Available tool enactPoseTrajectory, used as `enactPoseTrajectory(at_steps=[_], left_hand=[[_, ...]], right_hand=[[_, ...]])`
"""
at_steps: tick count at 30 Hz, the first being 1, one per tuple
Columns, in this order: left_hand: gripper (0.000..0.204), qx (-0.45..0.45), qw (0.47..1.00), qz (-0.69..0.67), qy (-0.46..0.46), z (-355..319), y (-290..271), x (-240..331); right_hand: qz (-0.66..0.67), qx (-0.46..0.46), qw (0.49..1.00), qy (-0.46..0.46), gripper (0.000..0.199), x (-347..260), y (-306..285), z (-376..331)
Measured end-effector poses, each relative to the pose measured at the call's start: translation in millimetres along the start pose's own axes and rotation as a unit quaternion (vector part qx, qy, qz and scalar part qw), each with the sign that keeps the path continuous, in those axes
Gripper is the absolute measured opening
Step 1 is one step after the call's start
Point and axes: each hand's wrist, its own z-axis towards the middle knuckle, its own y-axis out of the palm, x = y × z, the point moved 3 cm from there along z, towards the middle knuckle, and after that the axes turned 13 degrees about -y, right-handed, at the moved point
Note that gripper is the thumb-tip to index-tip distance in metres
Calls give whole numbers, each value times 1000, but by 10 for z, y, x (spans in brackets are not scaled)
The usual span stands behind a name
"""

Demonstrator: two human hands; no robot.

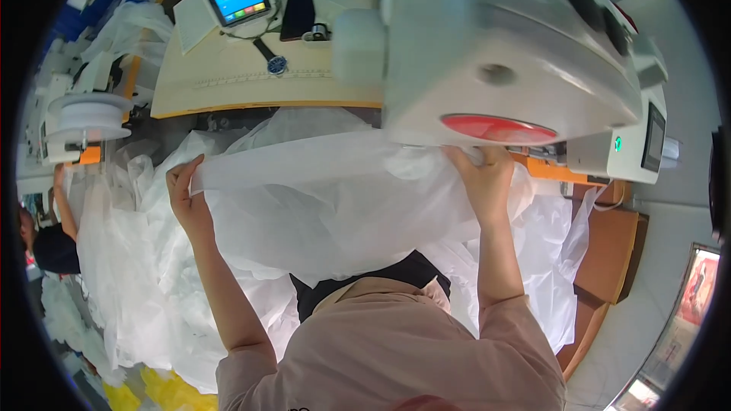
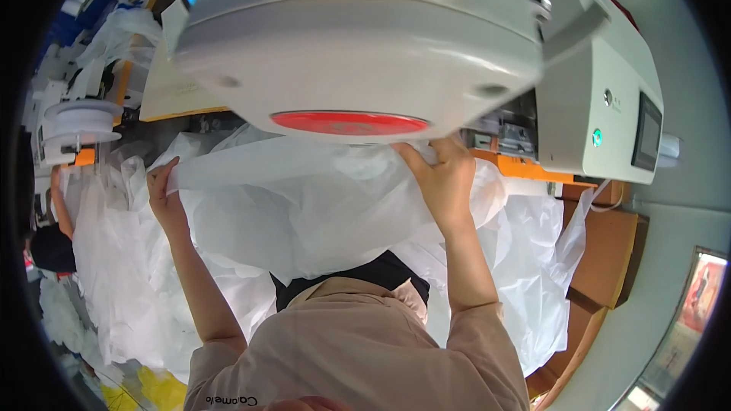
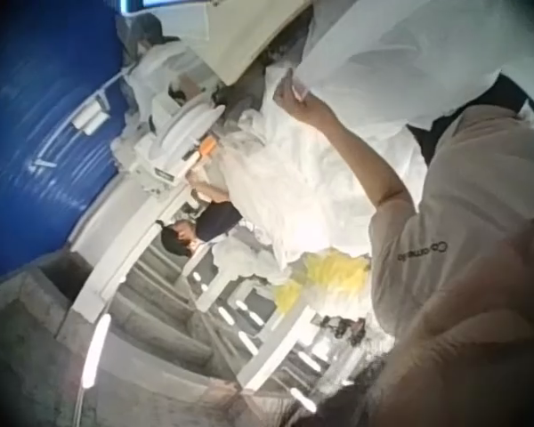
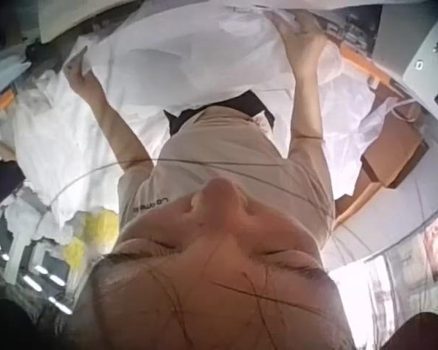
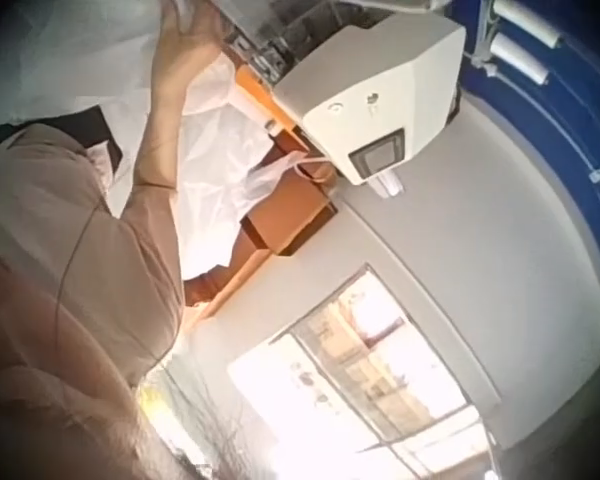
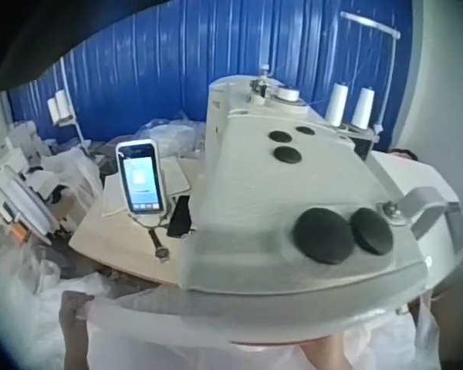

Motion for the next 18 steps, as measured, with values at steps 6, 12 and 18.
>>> enactPoseTrajectory(at_steps=[6, 12, 18], left_hand=[[47, -187, 946, -178, -195, 169, 238, 213], [27, -314, 927, -67, -196, 157, 524, 713], [15, -273, 959, -51, 49, 23, 919, 863]], right_hand=[[373, 108, 921, 11, 20, 80, -211, -252], [146, 258, 950, 97, 13, 192, -612, -573], [-322, 250, 913, -14, 18, 446, -598, -523]])
